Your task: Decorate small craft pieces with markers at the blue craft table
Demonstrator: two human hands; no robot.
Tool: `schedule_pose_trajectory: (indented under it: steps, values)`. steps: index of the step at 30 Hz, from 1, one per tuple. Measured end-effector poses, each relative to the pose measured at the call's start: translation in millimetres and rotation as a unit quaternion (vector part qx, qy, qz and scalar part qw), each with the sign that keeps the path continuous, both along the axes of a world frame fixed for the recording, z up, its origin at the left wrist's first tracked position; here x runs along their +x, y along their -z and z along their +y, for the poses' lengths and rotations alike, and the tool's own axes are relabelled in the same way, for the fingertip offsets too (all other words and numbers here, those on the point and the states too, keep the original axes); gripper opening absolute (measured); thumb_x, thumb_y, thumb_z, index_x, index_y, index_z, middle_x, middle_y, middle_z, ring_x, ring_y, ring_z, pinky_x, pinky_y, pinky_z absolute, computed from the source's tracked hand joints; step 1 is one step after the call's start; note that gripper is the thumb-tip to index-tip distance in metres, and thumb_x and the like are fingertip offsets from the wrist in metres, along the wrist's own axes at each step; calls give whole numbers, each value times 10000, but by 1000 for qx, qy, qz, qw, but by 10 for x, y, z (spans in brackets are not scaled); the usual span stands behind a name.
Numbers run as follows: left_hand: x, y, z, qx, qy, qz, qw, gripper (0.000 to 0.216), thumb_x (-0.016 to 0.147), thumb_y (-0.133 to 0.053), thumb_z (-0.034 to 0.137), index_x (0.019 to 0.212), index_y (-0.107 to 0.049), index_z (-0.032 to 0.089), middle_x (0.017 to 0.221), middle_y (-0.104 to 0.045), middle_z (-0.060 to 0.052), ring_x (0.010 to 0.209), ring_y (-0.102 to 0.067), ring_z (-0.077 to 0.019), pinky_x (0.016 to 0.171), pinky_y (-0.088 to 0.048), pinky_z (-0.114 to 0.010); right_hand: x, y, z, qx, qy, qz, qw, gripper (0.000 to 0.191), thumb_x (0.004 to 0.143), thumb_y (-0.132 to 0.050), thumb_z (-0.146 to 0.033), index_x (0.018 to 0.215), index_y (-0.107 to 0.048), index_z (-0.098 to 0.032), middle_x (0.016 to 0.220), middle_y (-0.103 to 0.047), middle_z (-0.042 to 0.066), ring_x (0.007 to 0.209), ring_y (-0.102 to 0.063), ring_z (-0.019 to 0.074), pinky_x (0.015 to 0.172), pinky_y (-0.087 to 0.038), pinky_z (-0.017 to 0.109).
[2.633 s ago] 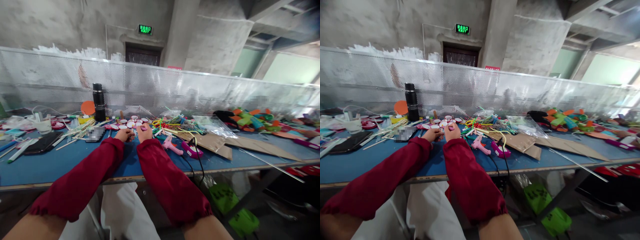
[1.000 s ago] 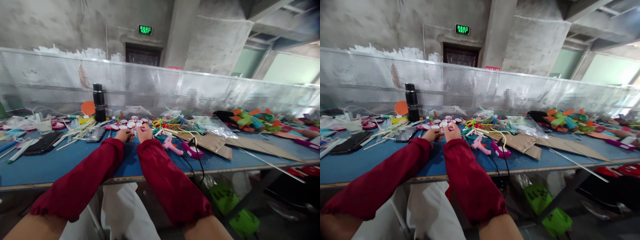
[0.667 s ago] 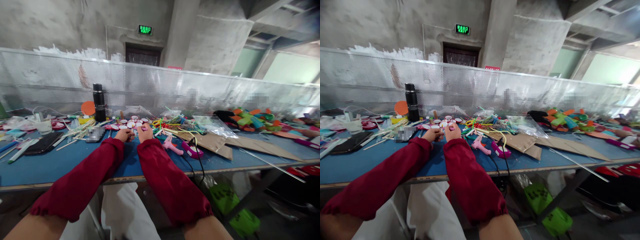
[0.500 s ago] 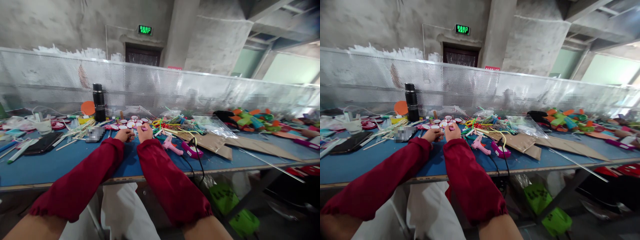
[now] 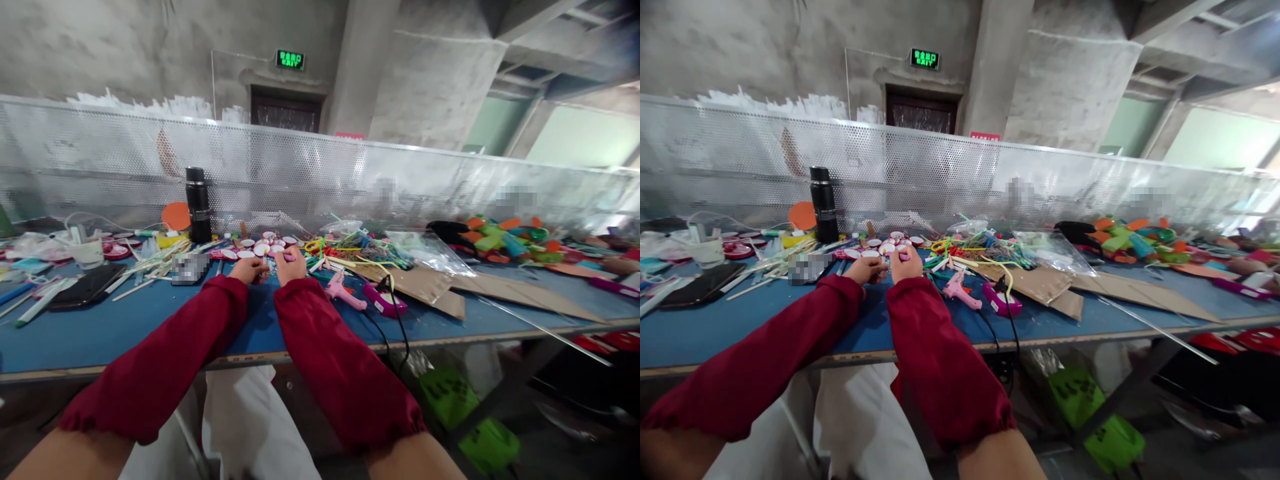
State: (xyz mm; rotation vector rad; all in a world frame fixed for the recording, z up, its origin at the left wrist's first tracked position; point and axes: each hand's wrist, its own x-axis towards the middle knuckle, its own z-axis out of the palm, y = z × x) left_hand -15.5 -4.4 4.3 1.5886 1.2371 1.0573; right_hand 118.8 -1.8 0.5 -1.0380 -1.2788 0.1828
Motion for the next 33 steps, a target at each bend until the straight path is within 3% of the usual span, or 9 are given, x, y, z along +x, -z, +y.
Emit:
schedule_pose_trajectory:
  steps: [33]
  values:
    - [5, -11, -19, -5, -7, 4, 1000, 233, 747, -684, 324, 654, -571, 142, 555, -601, 9, 428, -504, -82, 427, -375, -194, 6, -26, -39, -2, 6, -3, 1000, 164, 725, -530, -322, 612, -473, -216, 583, -501, -58, 573, -447, 113, 575, -336, 235]
